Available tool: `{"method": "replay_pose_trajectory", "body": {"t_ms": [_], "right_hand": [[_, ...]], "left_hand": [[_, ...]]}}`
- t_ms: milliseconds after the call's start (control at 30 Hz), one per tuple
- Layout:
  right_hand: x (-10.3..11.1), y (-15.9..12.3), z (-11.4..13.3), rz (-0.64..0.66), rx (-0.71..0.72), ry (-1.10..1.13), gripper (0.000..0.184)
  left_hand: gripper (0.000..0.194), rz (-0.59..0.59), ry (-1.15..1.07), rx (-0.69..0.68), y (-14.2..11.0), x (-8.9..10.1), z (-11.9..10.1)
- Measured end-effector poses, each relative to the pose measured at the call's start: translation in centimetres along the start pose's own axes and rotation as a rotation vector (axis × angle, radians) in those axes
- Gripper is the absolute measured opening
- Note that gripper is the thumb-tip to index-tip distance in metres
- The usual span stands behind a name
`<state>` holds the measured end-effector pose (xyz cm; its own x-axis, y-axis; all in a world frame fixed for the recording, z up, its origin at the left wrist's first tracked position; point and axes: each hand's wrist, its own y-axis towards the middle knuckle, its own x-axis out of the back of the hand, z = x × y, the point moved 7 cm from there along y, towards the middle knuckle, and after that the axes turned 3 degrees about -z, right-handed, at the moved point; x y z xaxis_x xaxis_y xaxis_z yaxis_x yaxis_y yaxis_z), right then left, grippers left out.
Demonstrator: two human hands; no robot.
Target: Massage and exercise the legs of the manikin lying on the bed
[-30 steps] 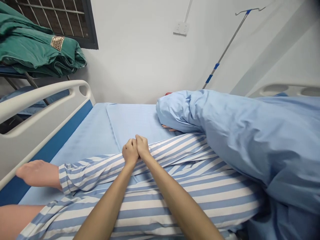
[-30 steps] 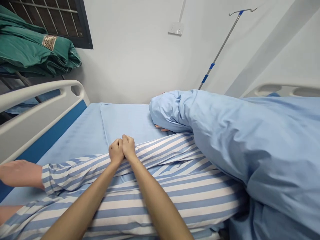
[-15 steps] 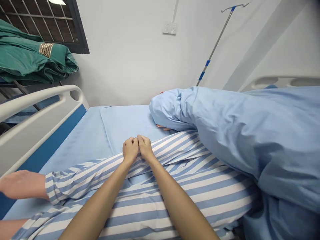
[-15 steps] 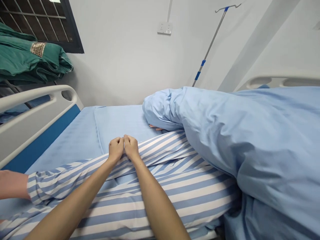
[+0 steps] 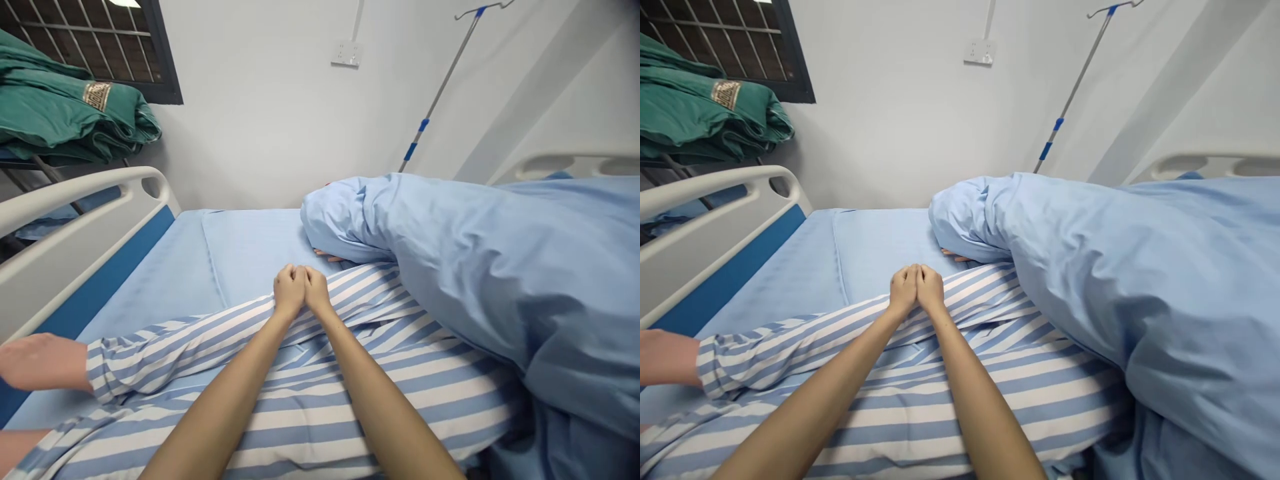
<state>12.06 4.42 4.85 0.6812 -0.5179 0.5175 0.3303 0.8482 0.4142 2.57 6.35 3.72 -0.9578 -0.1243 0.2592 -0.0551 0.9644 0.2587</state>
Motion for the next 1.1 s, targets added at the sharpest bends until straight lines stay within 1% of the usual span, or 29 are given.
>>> {"method": "replay_pose_trajectory", "body": {"t_ms": [33, 67, 100, 133, 167, 200, 233, 300, 367, 400, 433, 467, 500, 567, 633, 700, 767, 833, 900, 933, 1033, 1100], "right_hand": [[-0.1, 0.0, -0.4, 0.011, -0.009, -0.019, 0.034], [-0.3, -0.1, -0.5, 0.030, -0.006, -0.036, 0.035], [-0.6, -0.2, -0.5, 0.054, 0.001, -0.049, 0.036], [-0.9, -0.2, -0.3, 0.077, 0.009, -0.062, 0.037], [-1.1, -0.3, -0.1, 0.092, 0.012, -0.079, 0.039], [-1.3, -0.3, 0.1, 0.098, 0.008, -0.102, 0.039], [-1.5, -0.3, 0.4, 0.097, -0.004, -0.130, 0.040], [-2.4, -0.3, 1.2, 0.108, -0.029, -0.179, 0.039], [-4.2, -0.5, 3.1, 0.146, -0.027, -0.177, 0.038], [-5.4, -0.8, 4.5, 0.171, -0.012, -0.150, 0.038], [-6.9, -1.2, 6.2, 0.197, 0.012, -0.109, 0.038], [-8.7, -1.9, 8.2, 0.224, 0.046, -0.058, 0.039], [-10.5, -2.8, 10.4, 0.252, 0.085, -0.002, 0.040], [-14.4, -5.1, 14.6, 0.309, 0.175, 0.091, 0.040], [-17.9, -7.6, 17.7, 0.347, 0.245, 0.125, 0.037], [-20.6, -9.5, 18.9, 0.386, 0.244, 0.135, 0.035], [-22.1, -10.2, 18.7, 0.432, 0.187, 0.167, 0.037], [-22.0, -9.8, 17.9, 0.447, 0.145, 0.217, 0.040], [-20.5, -8.9, 17.1, 0.411, 0.146, 0.264, 0.042], [-19.6, -8.4, 16.7, 0.384, 0.142, 0.280, 0.043], [-17.3, -7.7, 15.3, 0.339, 0.082, 0.311, 0.043], [-16.4, -7.6, 14.8, 0.331, 0.047, 0.335, 0.041]], "left_hand": [[0.033, 0.027, -0.011, 0.003, -0.1, -0.3, -0.1], [0.035, 0.048, -0.018, 0.012, -0.2, -0.1, -0.1], [0.036, 0.068, -0.024, 0.023, -0.1, 0.6, 0.1], [0.037, 0.082, -0.025, 0.023, 0.0, 1.8, 0.2], [0.037, 0.085, -0.015, 0.013, 0.2, 3.6, 0.4], [0.037, 0.082, 0.000, -0.001, 0.4, 5.9, 0.7], [0.037, 0.063, 0.024, -0.017, 0.7, 8.6, 1.1], [0.036, -0.043, 0.092, -0.002, 1.1, 15.2, 2.8], [0.036, -0.167, 0.167, 0.018, 1.2, 21.6, 5.0], [0.037, -0.212, 0.221, 0.033, 1.0, 24.1, 6.2], [0.037, -0.232, 0.287, 0.065, 0.7, 26.1, 7.5], [0.036, -0.241, 0.363, 0.085, 0.4, 27.4, 8.5], [0.036, -0.232, 0.427, 0.088, 0.2, 28.1, 9.3], [0.034, -0.187, 0.482, 0.058, -0.2, 28.3, 10.1], [0.031, -0.163, 0.457, 0.023, -0.2, 28.0, 10.2], [0.031, -0.226, 0.438, 0.067, -0.1, 28.5, 10.4], [0.033, -0.293, 0.466, 0.147, 0.0, 29.2, 10.7], [0.034, -0.273, 0.517, 0.194, 0.3, 29.1, 10.7], [0.032, -0.224, 0.541, 0.199, 0.7, 28.3, 10.0], [0.032, -0.221, 0.531, 0.197, 0.8, 27.8, 9.5], [0.034, -0.251, 0.372, 0.141, 0.9, 25.7, 7.8], [0.034, -0.249, 0.254, 0.130, 0.6, 24.1, 7.4]]}}
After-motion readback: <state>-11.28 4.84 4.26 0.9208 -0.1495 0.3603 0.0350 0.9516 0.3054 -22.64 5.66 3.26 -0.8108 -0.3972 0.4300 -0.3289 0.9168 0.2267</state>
